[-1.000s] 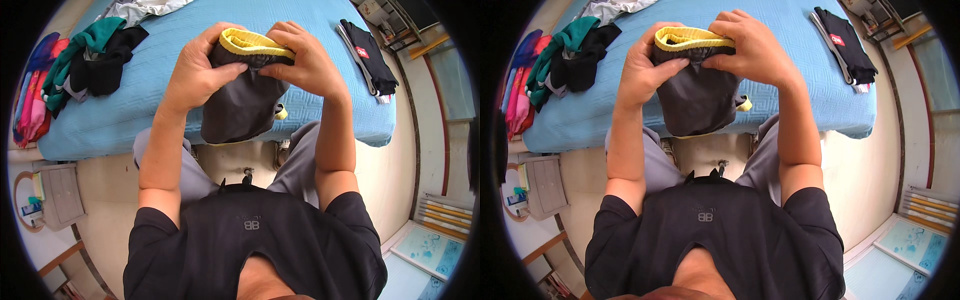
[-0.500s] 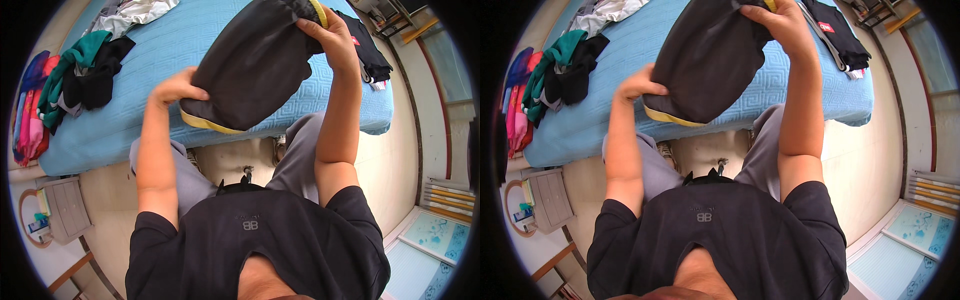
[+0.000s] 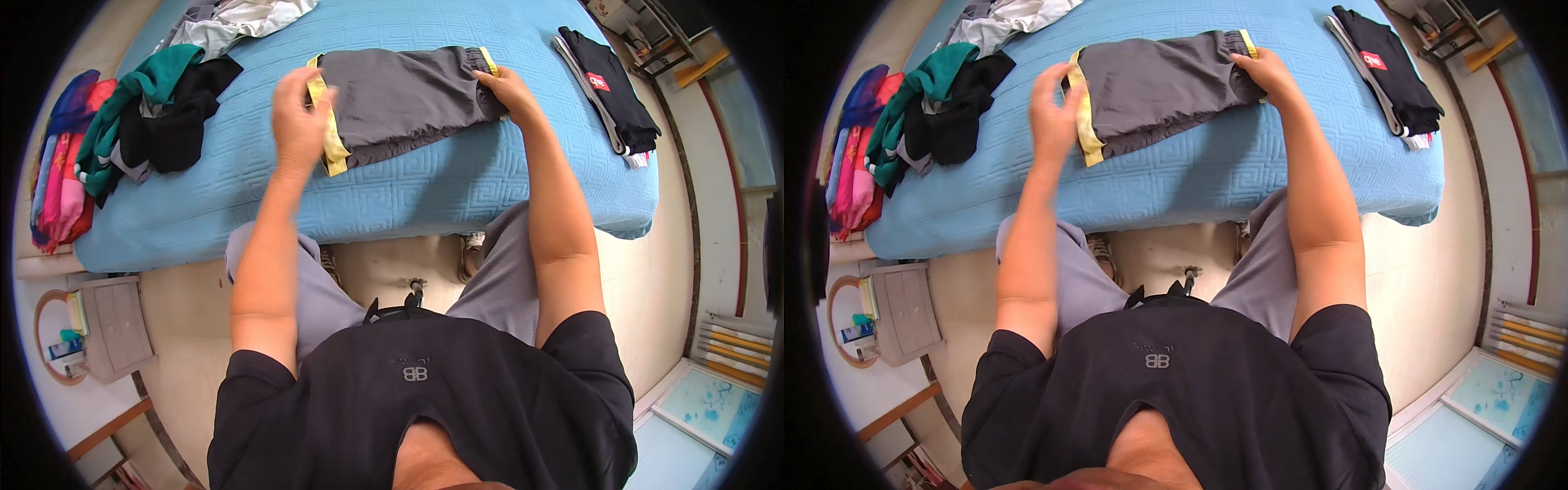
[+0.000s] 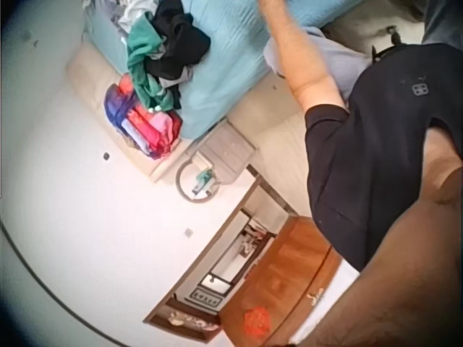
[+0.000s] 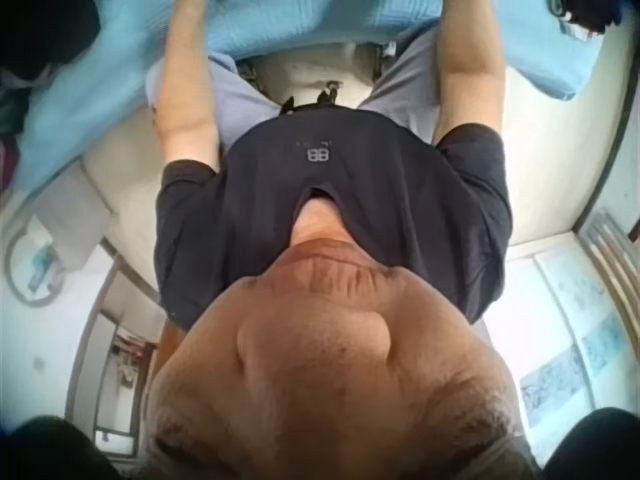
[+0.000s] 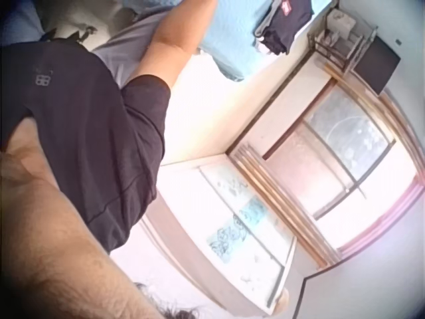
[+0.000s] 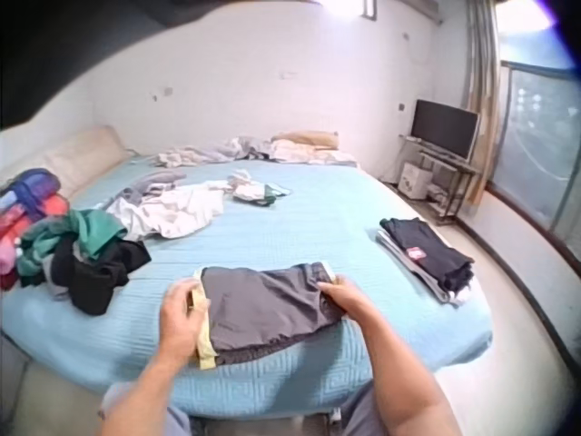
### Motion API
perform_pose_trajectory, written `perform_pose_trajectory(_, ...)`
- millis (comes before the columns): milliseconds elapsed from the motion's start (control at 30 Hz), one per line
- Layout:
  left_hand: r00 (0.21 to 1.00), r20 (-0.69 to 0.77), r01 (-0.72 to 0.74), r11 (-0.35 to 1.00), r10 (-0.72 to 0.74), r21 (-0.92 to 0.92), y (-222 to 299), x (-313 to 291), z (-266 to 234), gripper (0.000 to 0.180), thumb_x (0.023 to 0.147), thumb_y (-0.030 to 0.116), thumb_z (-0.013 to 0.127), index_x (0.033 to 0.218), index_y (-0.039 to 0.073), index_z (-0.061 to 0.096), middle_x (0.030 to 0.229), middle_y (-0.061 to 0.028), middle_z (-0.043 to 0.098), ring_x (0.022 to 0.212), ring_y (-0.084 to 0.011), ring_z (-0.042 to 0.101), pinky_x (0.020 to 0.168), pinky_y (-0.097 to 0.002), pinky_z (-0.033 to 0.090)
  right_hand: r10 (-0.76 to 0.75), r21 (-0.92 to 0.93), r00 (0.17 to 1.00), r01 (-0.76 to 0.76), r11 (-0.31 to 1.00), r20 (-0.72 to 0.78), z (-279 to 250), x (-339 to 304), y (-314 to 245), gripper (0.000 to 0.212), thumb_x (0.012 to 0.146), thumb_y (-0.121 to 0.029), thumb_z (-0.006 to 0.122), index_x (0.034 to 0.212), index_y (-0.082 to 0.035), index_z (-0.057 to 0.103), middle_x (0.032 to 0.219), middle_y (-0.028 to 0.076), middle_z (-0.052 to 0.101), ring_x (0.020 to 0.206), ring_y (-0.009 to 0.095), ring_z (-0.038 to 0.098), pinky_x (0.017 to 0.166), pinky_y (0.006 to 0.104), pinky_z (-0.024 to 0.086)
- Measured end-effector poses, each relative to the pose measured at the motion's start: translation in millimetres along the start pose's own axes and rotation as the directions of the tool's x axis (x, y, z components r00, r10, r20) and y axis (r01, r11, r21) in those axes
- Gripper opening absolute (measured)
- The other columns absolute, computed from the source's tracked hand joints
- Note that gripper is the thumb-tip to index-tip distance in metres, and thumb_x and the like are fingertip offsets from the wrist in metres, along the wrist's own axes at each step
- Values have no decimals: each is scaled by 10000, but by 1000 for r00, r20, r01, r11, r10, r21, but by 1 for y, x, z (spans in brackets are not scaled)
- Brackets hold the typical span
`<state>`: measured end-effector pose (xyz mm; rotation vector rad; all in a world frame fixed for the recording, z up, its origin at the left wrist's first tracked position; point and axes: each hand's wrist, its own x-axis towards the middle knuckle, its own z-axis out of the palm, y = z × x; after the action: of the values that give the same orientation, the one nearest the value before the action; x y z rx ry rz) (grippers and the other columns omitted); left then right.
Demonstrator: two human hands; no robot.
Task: The person folds a white and red garment, a pair of black pants with white stripes, a black t-shirt, and a pair of gray shorts with yellow trim. Each item is smoothed, folded into a compact rectangle, and placed on a growing stack on the bed.
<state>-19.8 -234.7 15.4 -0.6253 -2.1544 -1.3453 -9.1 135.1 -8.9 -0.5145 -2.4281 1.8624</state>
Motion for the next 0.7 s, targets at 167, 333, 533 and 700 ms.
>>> perform_pose_trajectory(167, 884, 419, -319, 922, 206, 221, 26, -23, 14, 423, 845, 317, 757, 1137, 23, 672, 1180, -134, 669, 1095, -330, 613, 953, -409, 489, -16, -49, 999, 19, 999, 50, 7, -9, -10, 368, 910, -305, 730, 1102, 5, 674, 903, 60, 709, 770, 136, 652, 680, 321, 529)
perform_pose_trajectory(333, 822, 570, -209, 926, -7, 313, 33, -36, 11, 478, 838, 374, 749, 1147, 19, 671, 1152, -126, 666, 1064, -326, 608, 897, -417, 495, -130, -353, 991, 118, 928, -10, -6, -3, -4, 470, 878, -387, 744, 1057, 42, 674, 934, 140, 726, 819, 204, 676, 754, 363, 531)
perform_pose_trajectory(533, 811, 560, -450, 792, 169, 413, 26, -28, 12, 700, 912, 460, 655, 1476, 97, 456, 1543, -167, 403, 1459, -327, 322, 1185, -499, 240, -269, -575, 960, 177, 799, -78, 8, -6, -3, 546, 845, -440, 733, 1079, 45, 642, 1012, 263, 698, 961, 402, 675, 836, 454, 513)
perform_pose_trajectory(700, 719, 694, -429, 760, -39, 488, -1, -38, 15, 761, 965, 571, 519, 1558, 129, 342, 1623, -164, 283, 1517, -302, 230, 1224, -530, 133, -293, -660, 953, 176, 730, -71, -6, -10, -8, 500, 827, -389, 730, 1059, 45, 640, 1026, 271, 689, 998, 435, 653, 859, 476, 502)
